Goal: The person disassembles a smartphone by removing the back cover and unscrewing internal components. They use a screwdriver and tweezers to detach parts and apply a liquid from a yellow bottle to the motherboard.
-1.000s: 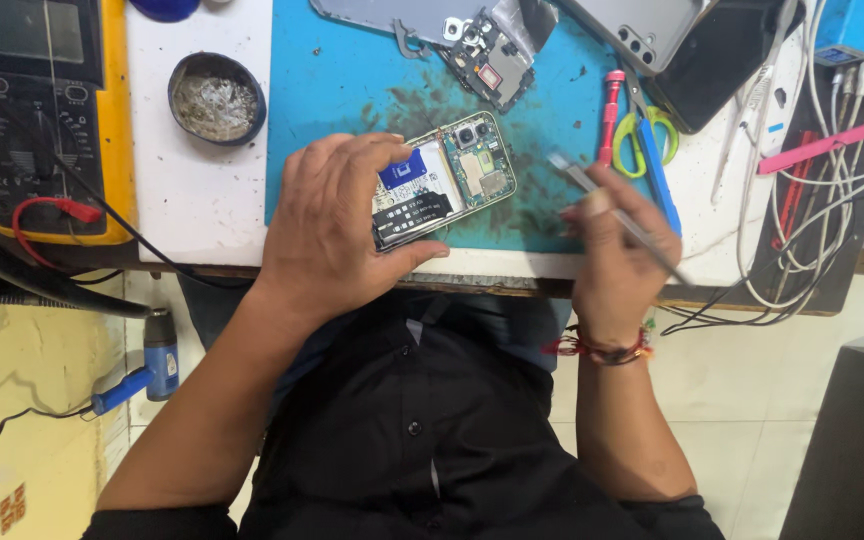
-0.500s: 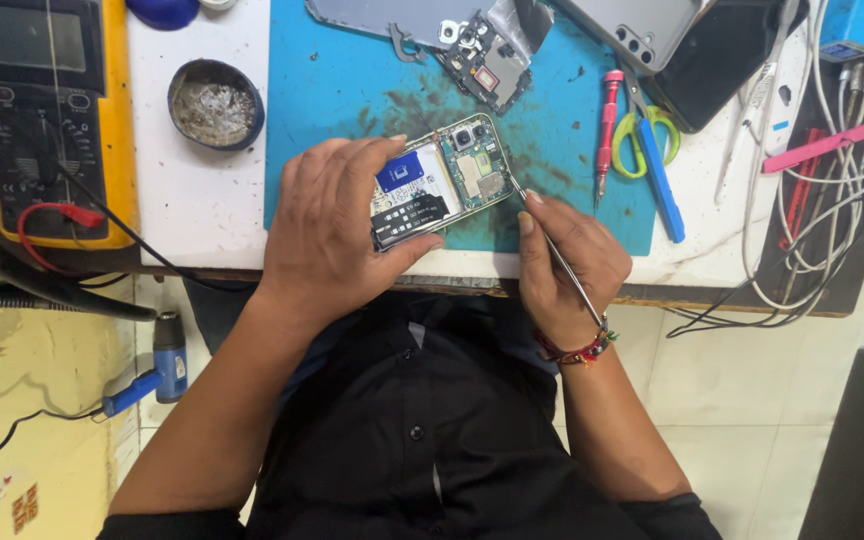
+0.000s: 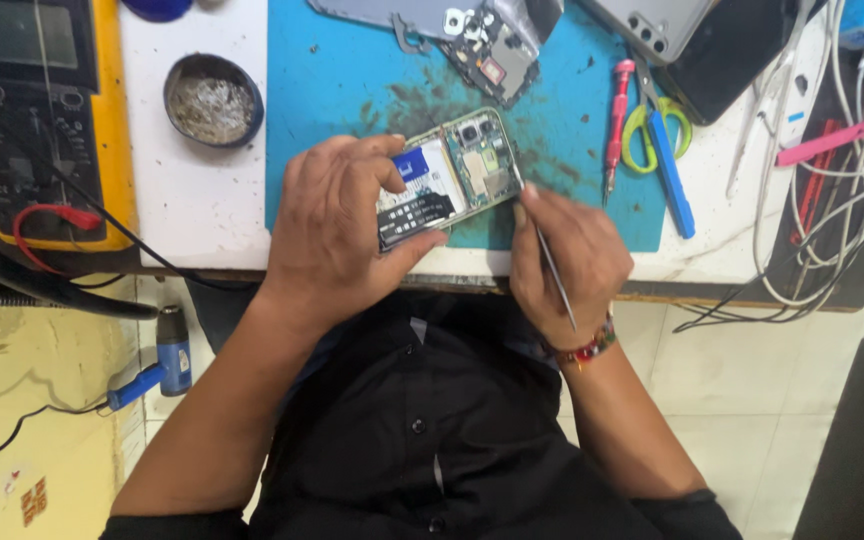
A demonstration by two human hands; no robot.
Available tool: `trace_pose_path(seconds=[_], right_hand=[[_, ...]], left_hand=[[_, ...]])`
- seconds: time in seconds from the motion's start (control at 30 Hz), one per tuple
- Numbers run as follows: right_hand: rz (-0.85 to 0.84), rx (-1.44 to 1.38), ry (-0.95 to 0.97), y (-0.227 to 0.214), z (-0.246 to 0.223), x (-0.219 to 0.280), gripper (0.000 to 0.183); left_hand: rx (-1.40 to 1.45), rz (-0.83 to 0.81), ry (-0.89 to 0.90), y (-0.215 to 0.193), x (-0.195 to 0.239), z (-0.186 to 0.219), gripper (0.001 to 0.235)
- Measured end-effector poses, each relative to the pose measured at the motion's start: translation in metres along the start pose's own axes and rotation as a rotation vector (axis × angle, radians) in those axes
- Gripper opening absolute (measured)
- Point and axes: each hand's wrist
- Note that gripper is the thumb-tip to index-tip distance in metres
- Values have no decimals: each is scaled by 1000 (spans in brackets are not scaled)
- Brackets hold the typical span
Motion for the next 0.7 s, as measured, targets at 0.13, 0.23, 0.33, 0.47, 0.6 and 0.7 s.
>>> trace_pose_path(seconds=[0.13, 0.23, 0.33, 0.47, 0.6, 0.7], right_hand=[[-17, 48, -43, 3, 1, 2, 25], [-35, 59, -58, 5, 5, 6, 26], [-19, 61, -48, -3, 1, 9, 26], [-11, 83, -65, -1, 0, 5, 27], [-29, 90, -58, 4, 1, 9, 29], [-34, 101, -50, -3, -2, 8, 29]], left_hand=[[-7, -17, 21, 0, 2, -3, 59], [-9, -30, 21, 1, 4, -5, 58], [0, -20, 9, 0, 2, -1, 58], [2, -22, 39, -3, 0, -3, 57], [8, -29, 39, 0, 4, -4, 57], [2, -28, 30, -2, 0, -2, 57]])
Point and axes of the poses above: each hand's wrist, its own x-axis away from the middle knuckle, its own y-axis out of the palm, z = x × y, and after that the axes turned 11 degrees about x, right-handed
